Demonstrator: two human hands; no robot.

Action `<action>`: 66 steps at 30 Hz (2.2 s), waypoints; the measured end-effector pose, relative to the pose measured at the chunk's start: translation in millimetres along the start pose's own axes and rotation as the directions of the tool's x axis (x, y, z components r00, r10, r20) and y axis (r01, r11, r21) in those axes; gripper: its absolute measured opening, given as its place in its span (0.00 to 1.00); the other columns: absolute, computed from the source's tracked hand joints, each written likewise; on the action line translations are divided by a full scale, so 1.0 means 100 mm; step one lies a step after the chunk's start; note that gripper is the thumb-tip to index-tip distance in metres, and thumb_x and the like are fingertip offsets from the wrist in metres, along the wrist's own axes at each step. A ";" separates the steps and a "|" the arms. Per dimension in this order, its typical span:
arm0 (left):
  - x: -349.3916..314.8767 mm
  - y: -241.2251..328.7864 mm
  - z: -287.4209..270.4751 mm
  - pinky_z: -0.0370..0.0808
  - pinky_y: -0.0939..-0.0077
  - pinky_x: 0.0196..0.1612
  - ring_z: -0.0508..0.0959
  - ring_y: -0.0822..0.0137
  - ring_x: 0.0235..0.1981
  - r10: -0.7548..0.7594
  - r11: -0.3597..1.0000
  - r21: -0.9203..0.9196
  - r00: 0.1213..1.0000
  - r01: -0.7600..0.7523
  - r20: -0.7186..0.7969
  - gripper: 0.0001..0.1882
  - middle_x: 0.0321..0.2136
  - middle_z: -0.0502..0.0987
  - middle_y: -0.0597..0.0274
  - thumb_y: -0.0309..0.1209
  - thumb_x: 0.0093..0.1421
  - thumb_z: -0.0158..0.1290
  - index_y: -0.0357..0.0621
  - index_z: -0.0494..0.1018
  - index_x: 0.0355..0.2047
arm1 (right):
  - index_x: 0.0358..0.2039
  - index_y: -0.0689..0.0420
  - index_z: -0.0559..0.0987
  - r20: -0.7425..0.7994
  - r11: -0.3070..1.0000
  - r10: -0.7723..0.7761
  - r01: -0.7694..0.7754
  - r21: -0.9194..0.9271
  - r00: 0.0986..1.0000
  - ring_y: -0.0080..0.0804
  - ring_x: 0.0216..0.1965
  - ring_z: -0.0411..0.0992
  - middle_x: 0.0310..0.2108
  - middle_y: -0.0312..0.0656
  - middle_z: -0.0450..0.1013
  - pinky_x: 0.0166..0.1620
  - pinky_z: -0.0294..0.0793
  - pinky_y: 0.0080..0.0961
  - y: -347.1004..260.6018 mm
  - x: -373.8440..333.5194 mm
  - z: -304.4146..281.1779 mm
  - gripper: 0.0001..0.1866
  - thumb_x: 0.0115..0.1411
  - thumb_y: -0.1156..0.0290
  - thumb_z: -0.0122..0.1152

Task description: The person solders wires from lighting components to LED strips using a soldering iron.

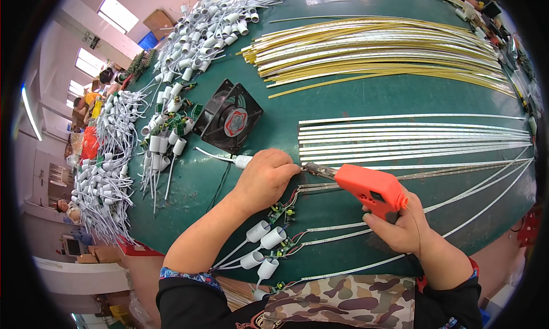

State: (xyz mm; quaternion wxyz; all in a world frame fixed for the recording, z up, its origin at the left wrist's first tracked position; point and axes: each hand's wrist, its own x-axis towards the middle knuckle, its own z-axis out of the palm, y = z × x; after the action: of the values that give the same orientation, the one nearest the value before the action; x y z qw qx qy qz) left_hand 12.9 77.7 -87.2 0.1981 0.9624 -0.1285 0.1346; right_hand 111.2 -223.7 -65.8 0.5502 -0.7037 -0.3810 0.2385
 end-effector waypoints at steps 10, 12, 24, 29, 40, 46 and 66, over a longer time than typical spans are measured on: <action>0.01 0.00 0.01 0.72 0.61 0.38 0.76 0.54 0.34 0.038 0.999 0.004 0.999 -0.038 -0.037 0.10 0.30 0.76 0.60 0.19 0.49 0.58 0.43 0.77 0.32 | 0.51 0.62 0.73 -0.085 0.995 0.042 -0.034 0.099 0.996 0.30 0.35 0.74 0.35 0.42 0.76 0.42 0.73 0.27 -0.05 -0.04 -0.07 0.23 0.54 0.73 0.66; 0.01 0.00 0.01 0.72 0.61 0.38 0.76 0.54 0.34 0.035 0.999 0.007 0.999 -0.035 -0.038 0.10 0.30 0.76 0.60 0.19 0.49 0.58 0.43 0.77 0.32 | 0.51 0.62 0.74 -0.071 0.995 0.042 -0.035 0.091 0.997 0.31 0.35 0.74 0.35 0.42 0.75 0.42 0.73 0.27 -0.05 -0.04 -0.07 0.23 0.54 0.73 0.66; 0.01 0.00 -0.01 0.72 0.60 0.42 0.76 0.54 0.39 -0.004 1.000 0.018 1.000 0.004 0.011 0.10 0.32 0.76 0.59 0.20 0.49 0.56 0.42 0.78 0.33 | 0.53 0.61 0.72 -0.023 0.999 -0.036 0.036 -0.010 0.999 0.35 0.32 0.74 0.35 0.44 0.76 0.39 0.73 0.27 0.04 -0.01 0.03 0.26 0.53 0.71 0.68; 0.02 0.00 -0.01 0.72 0.60 0.42 0.76 0.54 0.38 -0.002 1.000 0.019 1.000 0.002 0.010 0.10 0.32 0.76 0.59 0.20 0.48 0.56 0.43 0.77 0.33 | 0.52 0.61 0.73 -0.021 1.000 -0.003 0.002 -0.006 1.000 0.36 0.30 0.74 0.34 0.43 0.76 0.38 0.73 0.28 0.01 -0.01 0.03 0.25 0.53 0.70 0.67; 0.04 -0.01 -0.02 0.72 0.60 0.39 0.77 0.53 0.36 0.015 1.000 0.015 1.000 -0.015 -0.003 0.10 0.30 0.77 0.59 0.19 0.49 0.57 0.43 0.77 0.32 | 0.50 0.60 0.73 -0.014 1.000 0.001 -0.001 -0.028 1.000 0.31 0.32 0.74 0.33 0.41 0.76 0.40 0.73 0.27 -0.06 -0.01 -0.03 0.23 0.53 0.72 0.67; 0.03 0.00 -0.04 0.73 0.60 0.40 0.77 0.54 0.37 0.003 1.000 0.016 1.000 -0.003 0.016 0.10 0.31 0.77 0.60 0.19 0.49 0.57 0.43 0.78 0.33 | 0.51 0.62 0.74 -0.085 0.987 0.104 -0.093 0.132 0.991 0.25 0.36 0.74 0.37 0.39 0.77 0.44 0.73 0.27 -0.13 -0.03 -0.08 0.23 0.53 0.76 0.64; 0.05 0.01 -0.04 0.72 0.60 0.41 0.77 0.54 0.37 -0.002 1.000 0.018 0.999 0.001 0.043 0.10 0.32 0.77 0.60 0.19 0.49 0.57 0.43 0.78 0.33 | 0.50 0.62 0.73 -0.141 0.989 0.048 -0.027 0.147 0.989 0.25 0.30 0.70 0.31 0.38 0.74 0.37 0.71 0.24 -0.03 -0.06 -0.10 0.24 0.53 0.72 0.66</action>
State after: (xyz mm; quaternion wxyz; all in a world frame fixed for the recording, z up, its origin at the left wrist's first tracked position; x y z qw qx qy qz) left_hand 16.1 78.1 -81.7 0.1868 0.9669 -0.1308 0.1147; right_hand 114.0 -233.8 -60.3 0.6213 -0.6844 -0.3088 0.2243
